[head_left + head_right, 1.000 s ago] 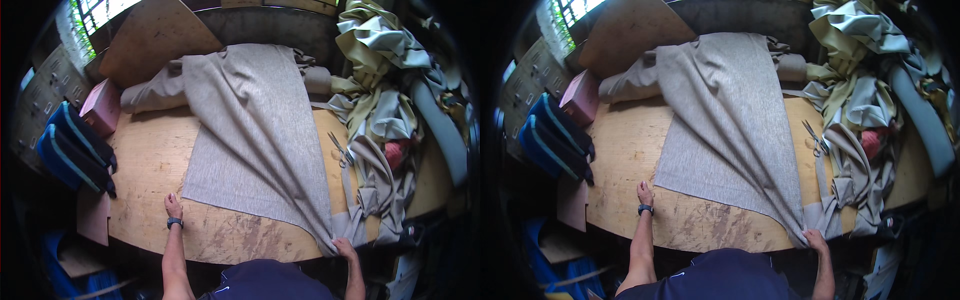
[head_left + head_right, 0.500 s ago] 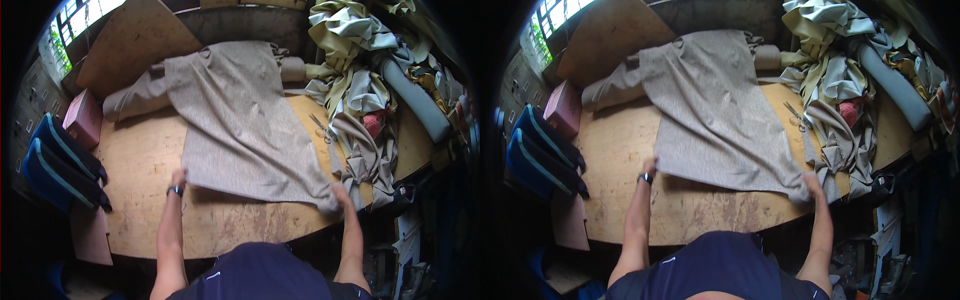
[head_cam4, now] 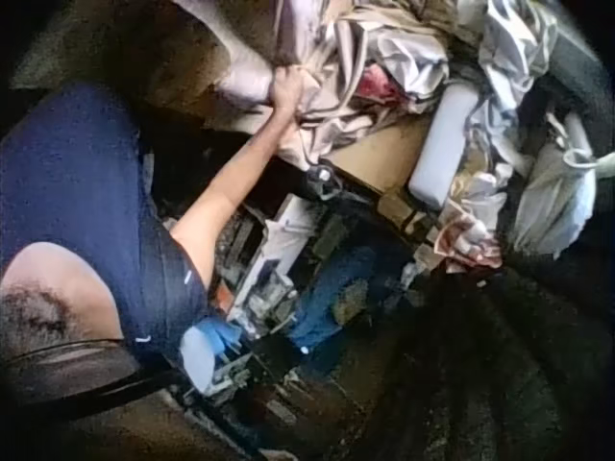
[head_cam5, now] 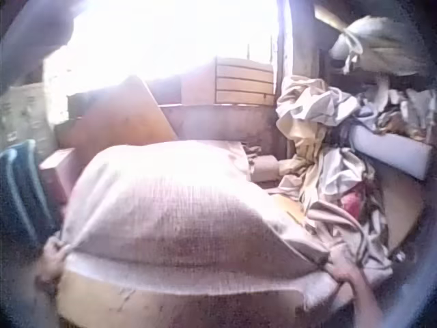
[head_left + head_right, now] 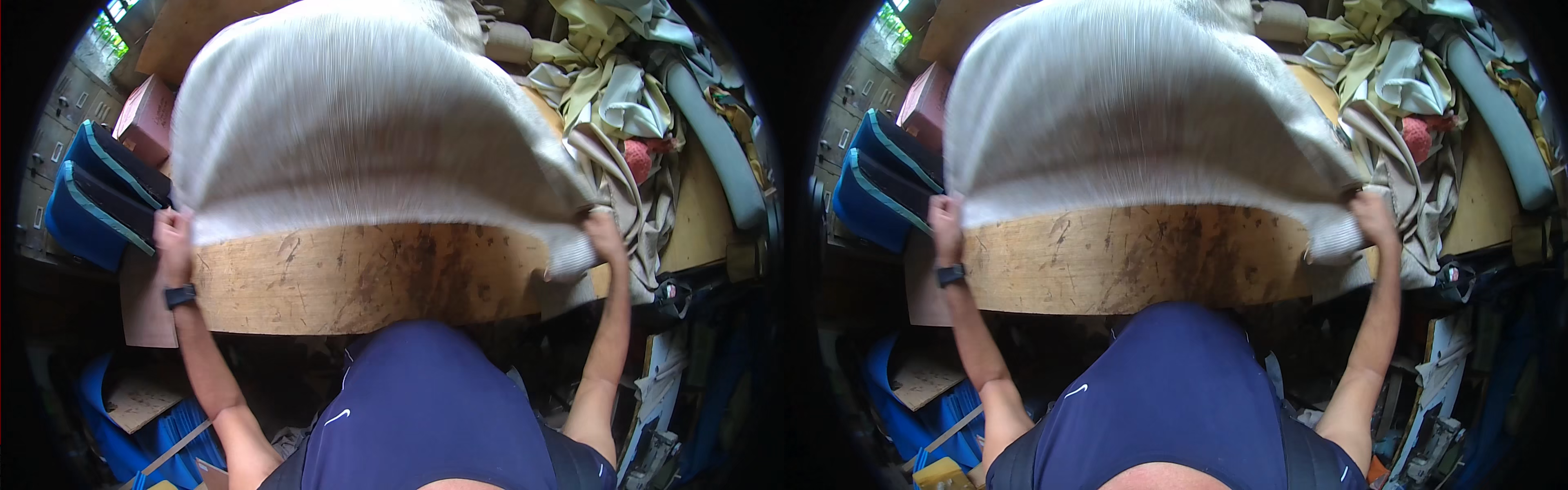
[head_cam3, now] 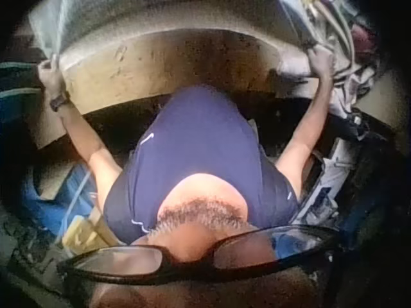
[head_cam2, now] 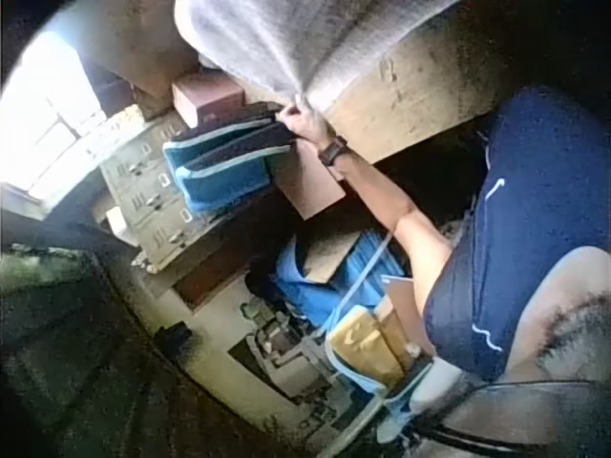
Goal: The recorder uses scissors to cut a specific shape out of a large piece of beige fabric for upholstery.
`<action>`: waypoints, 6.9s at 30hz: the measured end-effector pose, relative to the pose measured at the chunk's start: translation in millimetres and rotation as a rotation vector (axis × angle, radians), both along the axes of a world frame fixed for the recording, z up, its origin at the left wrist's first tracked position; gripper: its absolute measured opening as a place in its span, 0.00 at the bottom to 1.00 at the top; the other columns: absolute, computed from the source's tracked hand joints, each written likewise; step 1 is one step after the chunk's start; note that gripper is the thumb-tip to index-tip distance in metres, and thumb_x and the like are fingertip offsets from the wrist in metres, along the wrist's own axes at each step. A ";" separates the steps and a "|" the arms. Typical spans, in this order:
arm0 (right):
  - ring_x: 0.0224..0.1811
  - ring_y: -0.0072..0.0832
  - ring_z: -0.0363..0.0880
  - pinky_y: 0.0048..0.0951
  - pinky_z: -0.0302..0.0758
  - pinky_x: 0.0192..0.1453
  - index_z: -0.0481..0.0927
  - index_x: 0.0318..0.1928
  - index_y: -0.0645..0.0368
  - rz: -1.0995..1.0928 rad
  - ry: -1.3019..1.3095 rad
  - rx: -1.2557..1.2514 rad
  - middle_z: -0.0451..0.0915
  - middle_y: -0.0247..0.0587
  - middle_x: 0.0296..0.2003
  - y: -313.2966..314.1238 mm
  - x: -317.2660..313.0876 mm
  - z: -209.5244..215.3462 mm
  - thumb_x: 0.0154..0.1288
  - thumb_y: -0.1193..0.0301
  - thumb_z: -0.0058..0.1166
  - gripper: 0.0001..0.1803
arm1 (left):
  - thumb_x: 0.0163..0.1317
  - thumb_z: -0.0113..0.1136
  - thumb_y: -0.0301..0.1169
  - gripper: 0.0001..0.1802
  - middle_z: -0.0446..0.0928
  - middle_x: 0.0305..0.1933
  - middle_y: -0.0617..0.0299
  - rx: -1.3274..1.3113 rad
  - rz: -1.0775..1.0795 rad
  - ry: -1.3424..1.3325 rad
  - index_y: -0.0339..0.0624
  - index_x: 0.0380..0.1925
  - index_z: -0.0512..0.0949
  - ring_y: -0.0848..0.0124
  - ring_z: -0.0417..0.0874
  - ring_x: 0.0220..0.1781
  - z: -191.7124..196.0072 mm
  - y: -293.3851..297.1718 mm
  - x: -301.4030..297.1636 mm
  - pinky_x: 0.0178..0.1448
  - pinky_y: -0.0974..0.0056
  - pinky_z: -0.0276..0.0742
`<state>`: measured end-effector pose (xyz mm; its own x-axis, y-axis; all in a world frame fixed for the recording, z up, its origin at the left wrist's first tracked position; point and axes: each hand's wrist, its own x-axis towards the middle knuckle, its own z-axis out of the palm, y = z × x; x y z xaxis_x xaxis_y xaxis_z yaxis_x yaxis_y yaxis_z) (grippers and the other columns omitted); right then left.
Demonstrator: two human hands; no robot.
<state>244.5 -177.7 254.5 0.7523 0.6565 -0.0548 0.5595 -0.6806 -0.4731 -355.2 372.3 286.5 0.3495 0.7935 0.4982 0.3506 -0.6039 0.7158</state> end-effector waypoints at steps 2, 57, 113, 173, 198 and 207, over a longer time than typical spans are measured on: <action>0.39 0.43 0.83 0.42 0.76 0.47 0.83 0.41 0.64 -0.081 0.166 -0.332 0.83 0.57 0.35 -1.3 -23.1 -55.9 0.67 0.56 0.56 0.20 | 0.64 0.67 0.32 0.12 0.70 0.31 0.69 -0.469 0.247 -0.007 0.44 0.33 0.71 0.79 0.68 0.32 -111.4 -2.8 -8.2 0.39 0.72 0.69; 0.51 0.47 0.81 0.46 0.73 0.55 0.83 0.46 0.56 -0.378 -0.233 -0.223 0.83 0.51 0.45 243.0 203.6 -180.7 0.65 0.57 0.54 0.18 | 0.69 0.55 0.48 0.24 0.81 0.30 0.45 -0.195 0.445 0.453 0.33 0.31 0.78 0.55 0.79 0.32 -311.0 248.4 177.2 0.41 0.54 0.73; 0.40 0.44 0.79 0.42 0.74 0.44 0.74 0.38 0.59 -0.542 0.118 -0.204 0.79 0.50 0.34 -128.2 -72.6 -226.8 0.63 0.67 0.59 0.11 | 0.69 0.57 0.43 0.19 0.76 0.35 0.49 -0.430 0.353 0.623 0.36 0.42 0.70 0.55 0.76 0.37 -297.5 -94.4 -74.4 0.46 0.54 0.73; 0.25 0.24 0.75 0.29 0.74 0.31 0.77 0.34 0.60 -0.735 0.202 0.391 0.75 0.36 0.23 -33.0 -281.9 -217.2 0.64 0.61 0.63 0.15 | 0.71 0.56 0.47 0.29 0.76 0.57 0.54 -1.150 -0.208 0.020 0.34 0.61 0.71 0.66 0.76 0.56 -284.4 -189.4 75.8 0.61 0.60 0.71; 0.50 0.35 0.78 0.39 0.74 0.61 0.77 0.51 0.60 -0.714 0.954 1.629 0.79 0.39 0.44 148.8 -77.7 -63.3 0.53 0.78 0.60 0.22 | 0.75 0.45 0.34 0.17 0.80 0.52 0.54 -1.106 -0.577 -0.739 0.34 0.56 0.72 0.64 0.82 0.52 -45.1 -20.4 151.6 0.58 0.58 0.79; 0.44 0.32 0.83 0.36 0.80 0.53 0.79 0.44 0.61 0.171 0.726 1.757 0.83 0.41 0.41 197.8 -31.6 151.1 0.63 0.76 0.53 0.10 | 0.74 0.51 0.42 0.23 0.77 0.60 0.53 -0.526 -0.480 -0.874 0.38 0.60 0.73 0.62 0.78 0.60 131.7 18.8 98.9 0.65 0.56 0.72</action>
